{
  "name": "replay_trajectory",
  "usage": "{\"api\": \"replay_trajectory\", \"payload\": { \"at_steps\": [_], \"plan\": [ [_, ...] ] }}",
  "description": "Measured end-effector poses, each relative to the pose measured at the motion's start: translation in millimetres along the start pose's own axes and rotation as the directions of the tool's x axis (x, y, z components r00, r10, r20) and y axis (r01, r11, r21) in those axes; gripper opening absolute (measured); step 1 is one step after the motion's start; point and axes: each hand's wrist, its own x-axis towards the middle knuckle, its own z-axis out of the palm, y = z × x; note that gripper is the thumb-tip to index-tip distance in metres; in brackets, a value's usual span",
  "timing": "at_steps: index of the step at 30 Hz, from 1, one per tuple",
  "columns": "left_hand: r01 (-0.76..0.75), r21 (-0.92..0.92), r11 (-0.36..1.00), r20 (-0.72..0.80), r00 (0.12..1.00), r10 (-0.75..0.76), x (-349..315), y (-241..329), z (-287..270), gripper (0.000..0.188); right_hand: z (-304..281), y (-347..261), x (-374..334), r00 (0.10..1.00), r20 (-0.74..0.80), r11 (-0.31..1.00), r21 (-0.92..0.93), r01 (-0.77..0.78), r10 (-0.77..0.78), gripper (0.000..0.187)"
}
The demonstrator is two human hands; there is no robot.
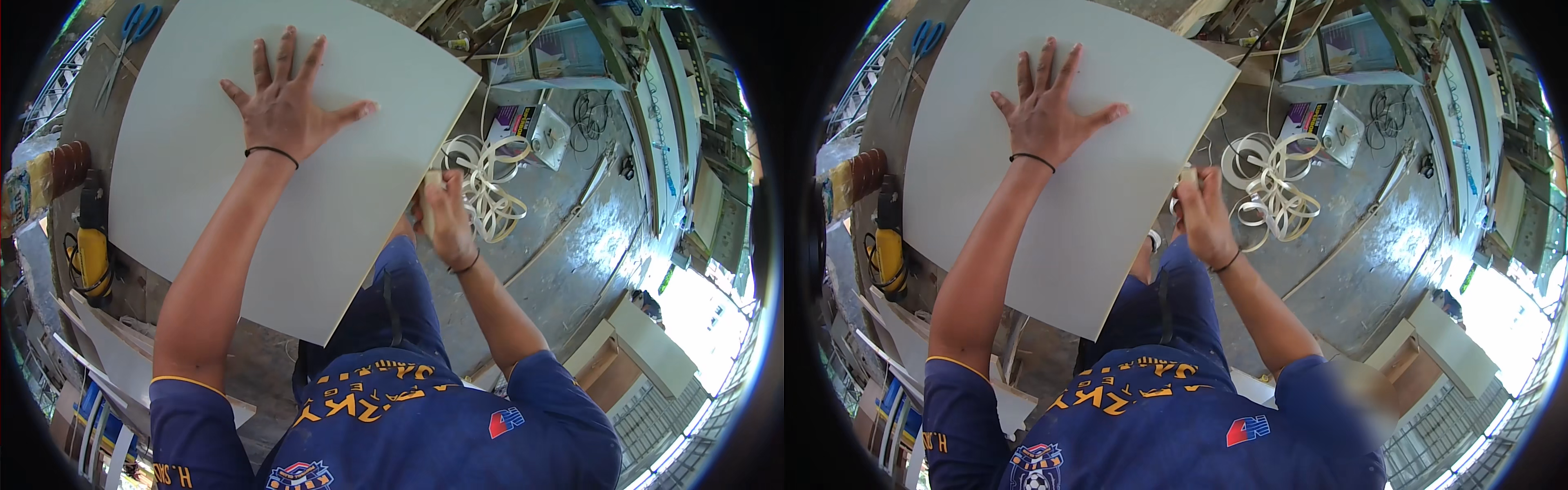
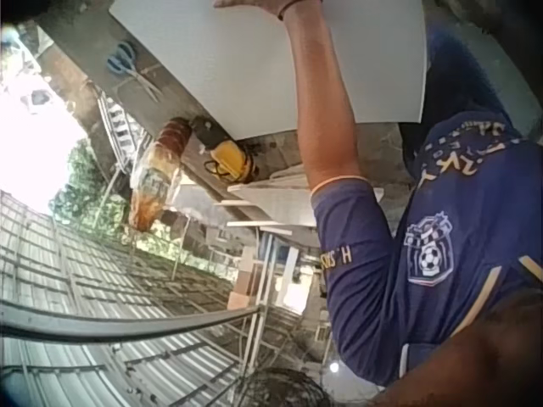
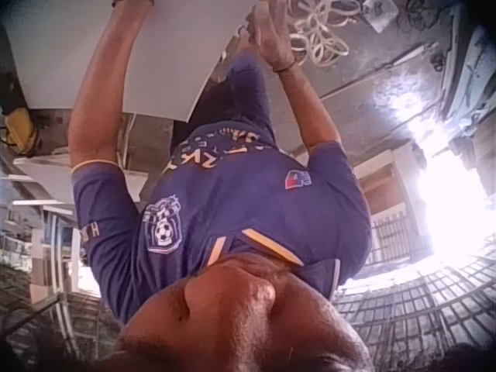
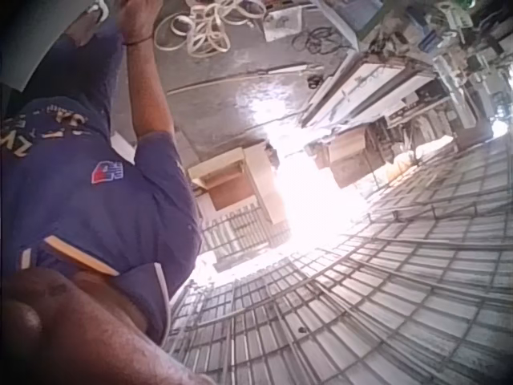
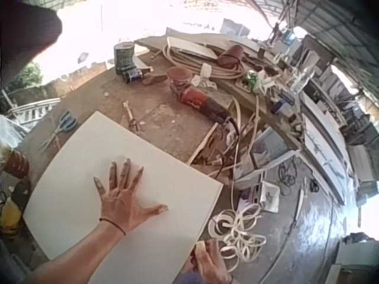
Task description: The person applies a wooden strip to the edge of a white board and uses a wooden block to press it firmly into place.
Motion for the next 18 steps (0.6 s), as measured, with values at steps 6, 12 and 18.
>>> {"api": "replay_trajectory", "payload": {
  "at_steps": [6, 12, 18],
  "plan": [
    [0.025, -0.009, 1.0, -0.054, 0.998, -0.025, -3, 1, -2, 0.1, 11, 54, -59, 0.987, 0.16, 0.967, -0.252, 0.027, 0.014, 0.037],
    [-0.027, -0.144, 0.989, -0.068, 0.998, 0.017, -42, -39, 10, 0.089, -14, 15, 10, 0.994, 0.103, 0.998, 0.057, 0.014, -0.019, 0.043],
    [0.024, 0.067, 0.997, 0.053, 0.998, -0.027, -97, -67, -10, 0.094, 2, 2, 11, 1.0, 0.001, 0.998, 0.059, 0.004, -0.004, 0.039]
  ]
}}
